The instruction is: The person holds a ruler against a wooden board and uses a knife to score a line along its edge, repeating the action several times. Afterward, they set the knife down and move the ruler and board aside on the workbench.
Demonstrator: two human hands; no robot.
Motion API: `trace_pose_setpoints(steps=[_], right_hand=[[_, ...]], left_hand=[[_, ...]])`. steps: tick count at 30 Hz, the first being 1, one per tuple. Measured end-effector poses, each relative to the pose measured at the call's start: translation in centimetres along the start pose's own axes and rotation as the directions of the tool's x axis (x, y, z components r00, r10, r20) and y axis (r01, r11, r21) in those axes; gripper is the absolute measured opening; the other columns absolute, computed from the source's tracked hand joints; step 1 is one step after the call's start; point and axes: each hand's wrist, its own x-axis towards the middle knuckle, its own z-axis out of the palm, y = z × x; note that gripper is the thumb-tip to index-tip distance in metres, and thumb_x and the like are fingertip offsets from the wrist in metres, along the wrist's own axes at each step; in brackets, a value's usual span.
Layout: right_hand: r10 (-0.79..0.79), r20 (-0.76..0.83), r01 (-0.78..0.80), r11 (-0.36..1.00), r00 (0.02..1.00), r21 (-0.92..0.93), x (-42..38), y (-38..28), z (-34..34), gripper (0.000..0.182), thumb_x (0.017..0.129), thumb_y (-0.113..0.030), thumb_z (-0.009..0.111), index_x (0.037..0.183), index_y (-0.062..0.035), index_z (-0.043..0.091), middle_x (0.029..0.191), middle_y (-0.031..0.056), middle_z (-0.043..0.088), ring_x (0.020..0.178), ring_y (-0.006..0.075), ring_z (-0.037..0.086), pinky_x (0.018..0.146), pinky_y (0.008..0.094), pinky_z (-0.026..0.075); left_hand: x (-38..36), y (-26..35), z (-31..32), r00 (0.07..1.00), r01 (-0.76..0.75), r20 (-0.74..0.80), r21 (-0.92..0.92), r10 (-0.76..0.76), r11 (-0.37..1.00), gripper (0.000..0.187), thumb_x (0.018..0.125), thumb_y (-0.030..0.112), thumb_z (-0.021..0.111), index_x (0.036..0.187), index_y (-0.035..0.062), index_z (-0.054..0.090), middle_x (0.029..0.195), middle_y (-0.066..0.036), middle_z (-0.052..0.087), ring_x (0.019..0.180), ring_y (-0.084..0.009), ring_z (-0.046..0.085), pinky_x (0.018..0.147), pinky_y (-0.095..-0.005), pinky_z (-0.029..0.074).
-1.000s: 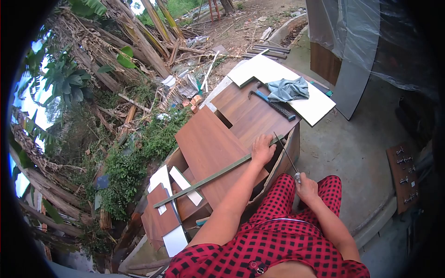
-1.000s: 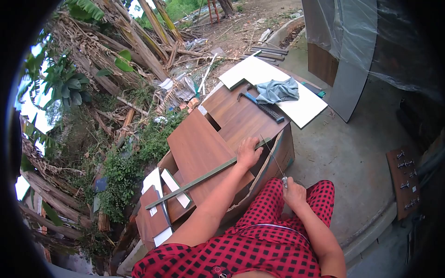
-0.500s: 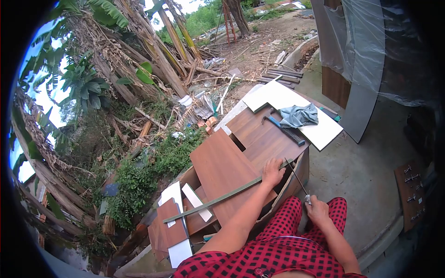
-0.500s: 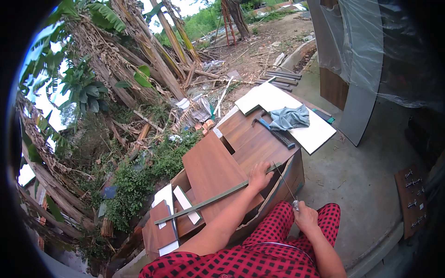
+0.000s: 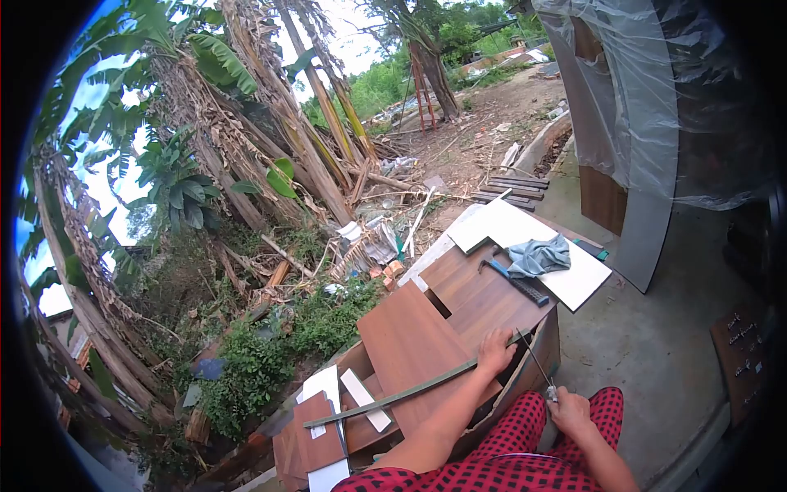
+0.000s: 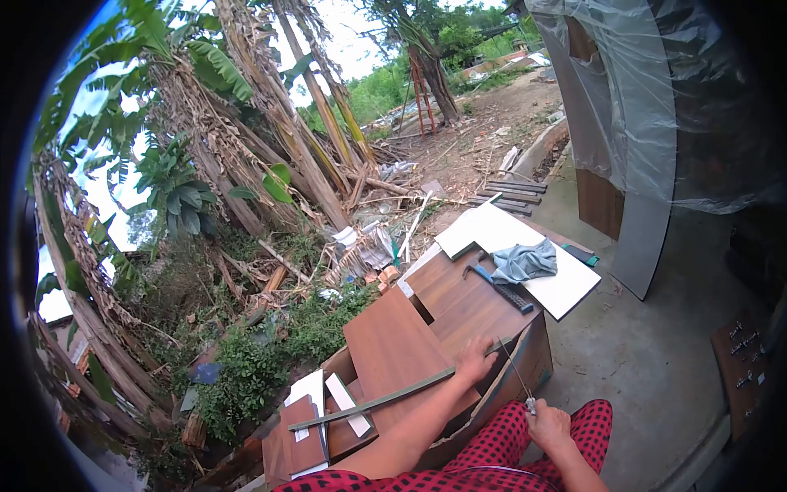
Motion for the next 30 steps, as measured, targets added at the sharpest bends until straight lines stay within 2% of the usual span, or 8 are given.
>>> trace_pose_setpoints(steps=[6, 11, 15, 21, 30], right_hand=[[0.069, 0.099, -0.062, 0.995, 0.993, -0.077, -0.9, -0.8, -3.6, 0.029, 0.079, -0.029, 0.059, 0.087, -0.0011, 0.055, 0.075, 0.0234, 0.063, 0.076, 0.0403, 0.062, 0.071, 0.0500, 0.048], [0.067, 0.111, -0.062, 0.997, 0.992, -0.051, -2.2, -0.3, -4.2, 0.030, 0.081, -0.030, 0.058, 0.087, -0.0012, 0.054, 0.074, 0.0230, 0.063, 0.075, 0.0412, 0.062, 0.071, 0.0507, 0.047], [0.011, 0.027, -0.011, 1.000, 1.000, 0.004, 0.7, -0.8, -2.8, 0.030, 0.083, -0.031, 0.057, 0.089, -0.0020, 0.051, 0.075, 0.0226, 0.062, 0.075, 0.0416, 0.061, 0.070, 0.0519, 0.046], [0.009, -0.035, -0.008, 1.000, 0.999, 0.024, 6.4, -1.0, 1.3, 0.029, 0.083, -0.031, 0.056, 0.092, -0.0032, 0.051, 0.077, 0.0227, 0.063, 0.077, 0.0413, 0.061, 0.071, 0.0518, 0.046], [-0.004, 0.009, 0.005, 0.999, 1.000, -0.049, 6.8, -1.3, 3.2, 0.029, 0.082, -0.028, 0.058, 0.092, -0.0023, 0.051, 0.075, 0.0226, 0.063, 0.075, 0.0405, 0.062, 0.070, 0.0511, 0.047]], left_hand=[[-0.1, -0.2, 0.3, 1.000, -0.002, 0.009, 0.018, 0.002, 1.000, 0.030, 0.077, 0.028, 0.063, 0.102, 0.0146, 0.054, 0.100, -0.009, 0.052, 0.103, -0.0302, 0.049, 0.084, -0.0441, 0.043], [0.1, -0.5, 0.8, 1.000, -0.019, -0.001, 0.011, 0.019, 1.000, 0.027, 0.077, 0.028, 0.063, 0.098, 0.0128, 0.053, 0.099, -0.011, 0.052, 0.099, -0.0316, 0.050, 0.082, -0.0450, 0.043], [0.1, -0.1, 0.3, 1.000, -0.024, -0.015, 0.021, 0.024, 0.999, 0.027, 0.078, 0.027, 0.063, 0.097, 0.0121, 0.053, 0.097, -0.012, 0.052, 0.099, -0.0323, 0.051, 0.082, -0.0452, 0.043], [0.2, -0.4, 0.5, 1.000, -0.004, -0.003, -0.014, 0.004, 1.000, 0.028, 0.077, 0.028, 0.063, 0.098, 0.0125, 0.053, 0.099, -0.011, 0.053, 0.099, -0.0320, 0.051, 0.084, -0.0448, 0.043], [0.1, -0.6, 0.7, 1.000, 0.014, -0.004, -0.026, -0.014, 1.000, 0.028, 0.077, 0.027, 0.063, 0.100, 0.0134, 0.053, 0.100, -0.011, 0.053, 0.101, -0.0322, 0.051, 0.084, -0.0450, 0.043]])
